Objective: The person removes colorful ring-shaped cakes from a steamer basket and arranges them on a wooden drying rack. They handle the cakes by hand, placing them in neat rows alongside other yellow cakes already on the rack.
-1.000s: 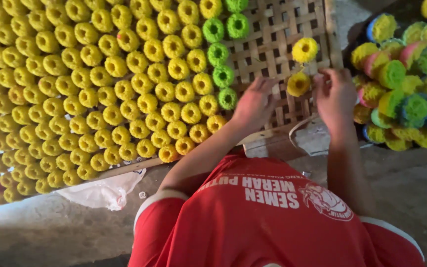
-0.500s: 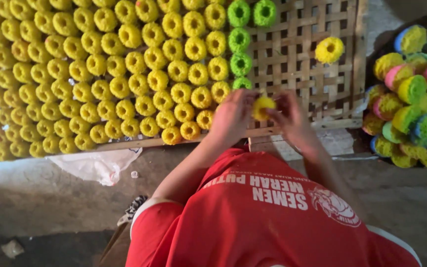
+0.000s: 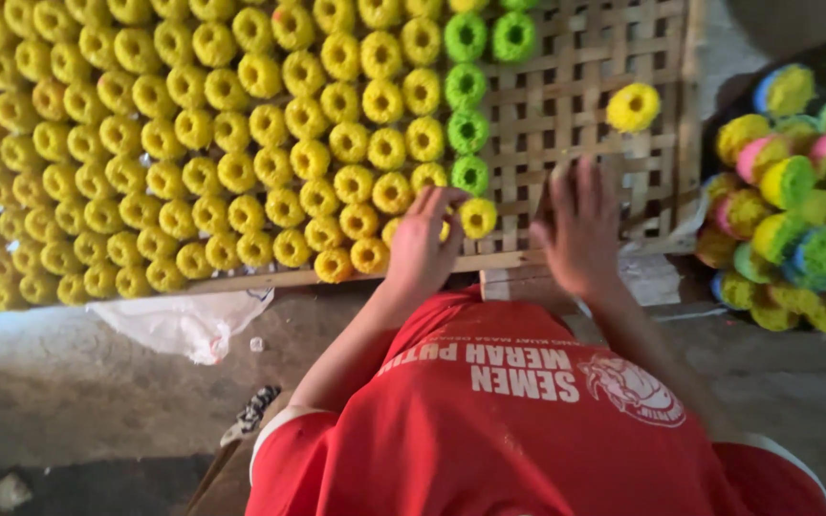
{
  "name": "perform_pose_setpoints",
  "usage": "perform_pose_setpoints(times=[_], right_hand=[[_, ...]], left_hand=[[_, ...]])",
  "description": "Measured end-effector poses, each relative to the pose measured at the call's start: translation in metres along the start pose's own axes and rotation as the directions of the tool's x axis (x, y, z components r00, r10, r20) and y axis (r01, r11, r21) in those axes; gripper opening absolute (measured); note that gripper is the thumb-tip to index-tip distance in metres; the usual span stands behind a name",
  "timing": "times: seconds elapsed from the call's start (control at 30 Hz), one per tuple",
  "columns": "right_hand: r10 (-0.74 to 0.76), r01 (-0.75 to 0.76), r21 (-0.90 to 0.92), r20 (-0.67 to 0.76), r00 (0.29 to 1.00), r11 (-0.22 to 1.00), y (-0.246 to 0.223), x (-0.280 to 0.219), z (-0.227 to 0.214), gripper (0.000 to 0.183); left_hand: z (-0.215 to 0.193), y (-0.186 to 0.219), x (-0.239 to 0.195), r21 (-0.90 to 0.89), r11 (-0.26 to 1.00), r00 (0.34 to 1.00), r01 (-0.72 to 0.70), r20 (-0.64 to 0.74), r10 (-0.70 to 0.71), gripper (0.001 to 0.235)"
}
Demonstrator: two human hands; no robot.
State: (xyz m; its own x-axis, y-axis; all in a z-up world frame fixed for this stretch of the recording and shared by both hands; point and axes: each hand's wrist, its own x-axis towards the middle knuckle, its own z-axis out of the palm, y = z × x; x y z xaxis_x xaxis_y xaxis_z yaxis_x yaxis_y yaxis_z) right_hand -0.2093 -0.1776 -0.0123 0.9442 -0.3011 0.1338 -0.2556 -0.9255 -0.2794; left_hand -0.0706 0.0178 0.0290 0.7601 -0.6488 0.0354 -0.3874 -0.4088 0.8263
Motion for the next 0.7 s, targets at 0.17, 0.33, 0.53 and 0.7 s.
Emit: perform_pose_setpoints(times=[0.17,0.33,0.53,0.7], right_hand=[[-0.164,0.117,0.284,0.147,0.975,0.952,0.006,-0.046,-0.005,0.056],[0.151,-0.152,0.575,0.050,0.987,0.804,0.030,-0.073,-0.014,0.035],[0.497,-0.171,0.924,-0.023,0.868,0.343,0.085,-0.051,0.000,0.032],[0.398,-0.058,0.939,-0.087,0.913,0.339,0.102,-0.022,0.008,0.049]], left_hand=[[0.078,0.007,0.068,-0.056,0.968,0.954,-0.244,0.166,0.250,0.028],[0.184,0.010,0.173,0.129,0.942,0.932,-0.311,0.235,0.276,0.039],[0.218,0.014,0.198,0.263,0.863,0.884,-0.432,0.314,0.347,0.053],[0.162,0.021,0.158,0.046,0.980,0.918,-0.194,0.361,0.165,0.048]])
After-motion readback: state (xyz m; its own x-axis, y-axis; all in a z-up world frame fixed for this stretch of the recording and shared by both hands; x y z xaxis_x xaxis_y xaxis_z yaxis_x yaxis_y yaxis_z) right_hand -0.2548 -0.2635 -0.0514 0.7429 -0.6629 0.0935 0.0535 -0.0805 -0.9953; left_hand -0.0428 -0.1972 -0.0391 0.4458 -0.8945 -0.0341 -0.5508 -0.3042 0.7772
